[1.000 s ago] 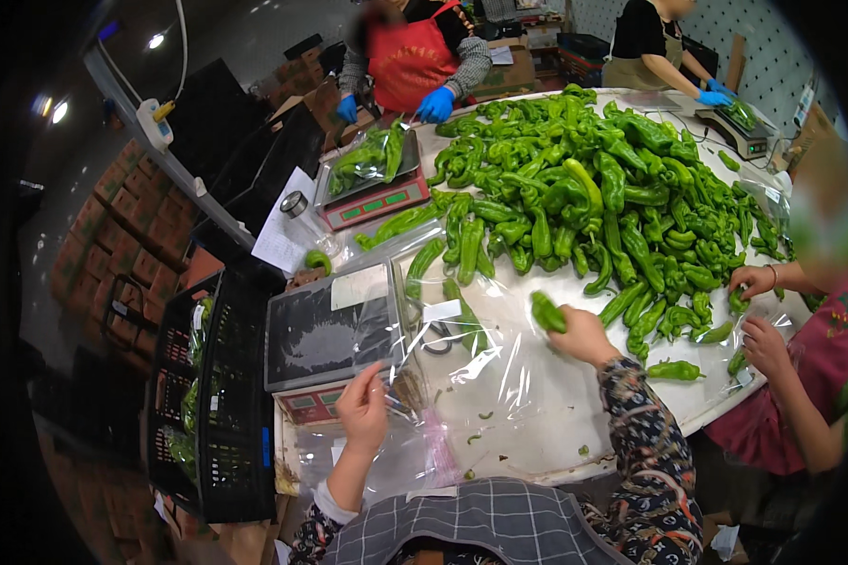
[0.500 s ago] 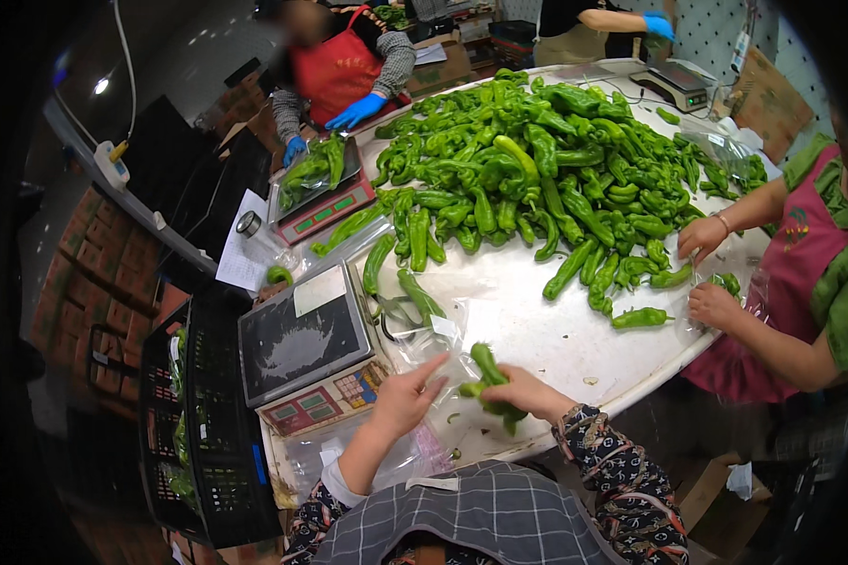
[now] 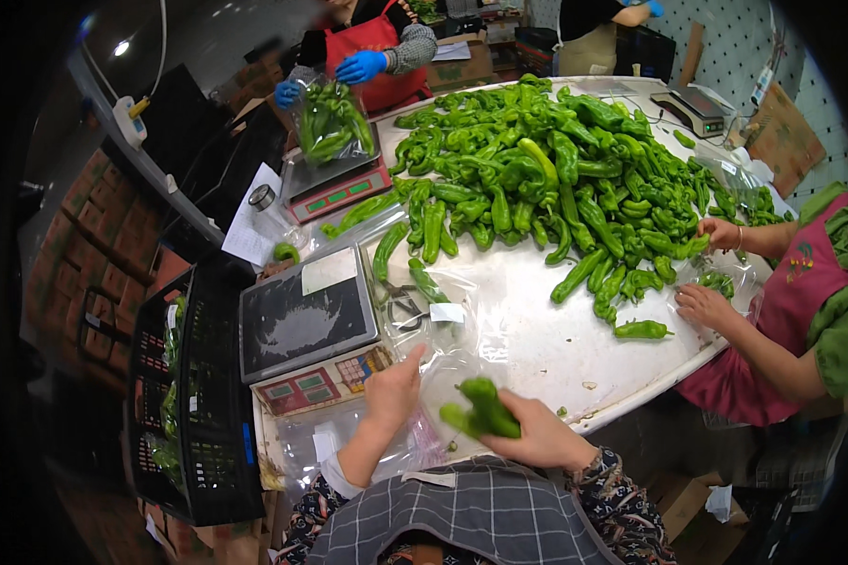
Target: The person packs green chili peppers into clear plastic bags, weighs them on a digital scale, and places the sealed bags into a black crate. The person repeats this process continuously while coworkers perform similar tasks nearby.
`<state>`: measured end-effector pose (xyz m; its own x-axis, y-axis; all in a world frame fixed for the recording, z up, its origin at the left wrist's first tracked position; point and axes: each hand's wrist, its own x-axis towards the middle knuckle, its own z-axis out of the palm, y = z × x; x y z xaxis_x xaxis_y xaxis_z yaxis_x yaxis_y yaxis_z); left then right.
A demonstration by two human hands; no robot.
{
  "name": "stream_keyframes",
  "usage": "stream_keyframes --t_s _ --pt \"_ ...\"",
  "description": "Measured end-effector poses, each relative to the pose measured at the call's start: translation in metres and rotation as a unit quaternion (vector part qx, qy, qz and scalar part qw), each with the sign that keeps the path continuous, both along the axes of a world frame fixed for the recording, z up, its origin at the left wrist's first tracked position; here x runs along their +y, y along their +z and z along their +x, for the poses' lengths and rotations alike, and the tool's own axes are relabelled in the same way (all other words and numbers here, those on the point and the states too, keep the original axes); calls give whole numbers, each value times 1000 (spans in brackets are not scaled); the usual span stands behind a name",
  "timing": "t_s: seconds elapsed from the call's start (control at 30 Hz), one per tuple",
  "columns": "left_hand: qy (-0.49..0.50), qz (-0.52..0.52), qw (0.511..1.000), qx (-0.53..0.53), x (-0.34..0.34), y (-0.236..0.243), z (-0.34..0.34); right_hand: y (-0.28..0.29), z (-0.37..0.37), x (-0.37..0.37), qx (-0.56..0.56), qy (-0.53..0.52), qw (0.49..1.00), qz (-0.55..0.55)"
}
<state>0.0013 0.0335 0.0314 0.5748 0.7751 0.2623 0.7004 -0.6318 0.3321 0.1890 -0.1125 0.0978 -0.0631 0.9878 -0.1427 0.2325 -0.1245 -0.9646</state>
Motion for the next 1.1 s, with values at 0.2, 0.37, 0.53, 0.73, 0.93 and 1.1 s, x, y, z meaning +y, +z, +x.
stream_keyframes --t_s 0.2,0.37,0.53,0.73,0.93,1.1 --pt "18 -224 968 -115 -2 15 9 -41 -15 26 -270 -16 926 262" --pt "27 -314 935 -165 0 6 5 -71 -12 31 -393 -79 877 264" --pt "-15 -244 963 -115 -13 13 12 -75 -24 37 -481 3 874 63" --pt "-27 -209 978 11 -24 5 16 -75 -32 28 -444 32 891 87" --pt "-14 -196 977 -89 -19 11 -1 -80 41 28 -526 -190 828 21" --pt "-26 -132 987 -92 -19 2 -4 -63 71 25 -368 -220 903 -41"
